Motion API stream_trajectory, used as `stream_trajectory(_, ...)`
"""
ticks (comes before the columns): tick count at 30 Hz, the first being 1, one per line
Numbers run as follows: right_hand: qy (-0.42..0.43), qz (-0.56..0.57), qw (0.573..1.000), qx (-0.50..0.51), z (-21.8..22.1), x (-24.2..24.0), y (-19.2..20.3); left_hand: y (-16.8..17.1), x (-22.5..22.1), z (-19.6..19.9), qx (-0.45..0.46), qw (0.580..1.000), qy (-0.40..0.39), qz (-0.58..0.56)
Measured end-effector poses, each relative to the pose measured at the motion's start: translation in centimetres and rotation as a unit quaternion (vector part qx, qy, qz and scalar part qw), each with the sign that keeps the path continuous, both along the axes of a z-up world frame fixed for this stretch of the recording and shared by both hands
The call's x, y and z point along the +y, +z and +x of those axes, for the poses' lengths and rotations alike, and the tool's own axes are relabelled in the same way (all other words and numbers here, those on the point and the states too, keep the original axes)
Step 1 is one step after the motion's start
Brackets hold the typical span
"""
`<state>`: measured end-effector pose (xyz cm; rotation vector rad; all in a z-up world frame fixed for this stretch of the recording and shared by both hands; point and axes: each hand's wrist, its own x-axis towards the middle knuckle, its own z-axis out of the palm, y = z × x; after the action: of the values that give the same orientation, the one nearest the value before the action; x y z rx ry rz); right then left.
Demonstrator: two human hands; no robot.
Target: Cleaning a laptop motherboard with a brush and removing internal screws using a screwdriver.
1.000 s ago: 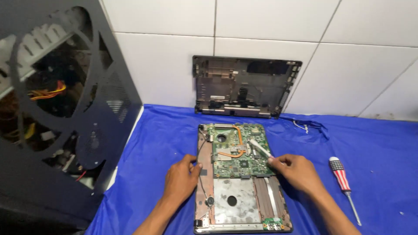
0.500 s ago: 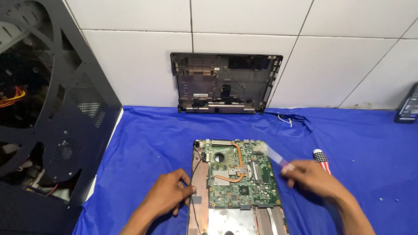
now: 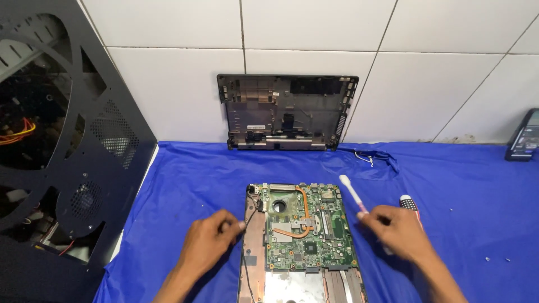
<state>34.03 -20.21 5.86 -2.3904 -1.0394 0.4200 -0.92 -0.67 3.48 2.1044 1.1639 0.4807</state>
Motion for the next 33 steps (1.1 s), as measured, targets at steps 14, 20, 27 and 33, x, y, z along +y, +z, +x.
stream_trajectory(14,0.337,0.191,0.920,-0.066,-8.9,0.8,-0.1,1.9,-4.9,2.0,-0.205,0.948,-0.017,-0.242)
stream_trajectory(20,-0.014,0.060,0.932,-0.358,3.0,-0.8,-2.8,1.2,-0.7,-0.1,0.107,0.993,0.048,-0.001)
stream_trajectory(27,-0.069,-0.061,0.942,-0.322,7.5,-1.4,-5.6,0.8,-1.3,0.6,0.169,0.985,0.022,-0.013)
stream_trajectory(33,-0.087,-0.091,0.976,-0.176,7.6,-1.3,-2.0,0.7,-1.4,0.7,0.103,0.994,0.038,0.023)
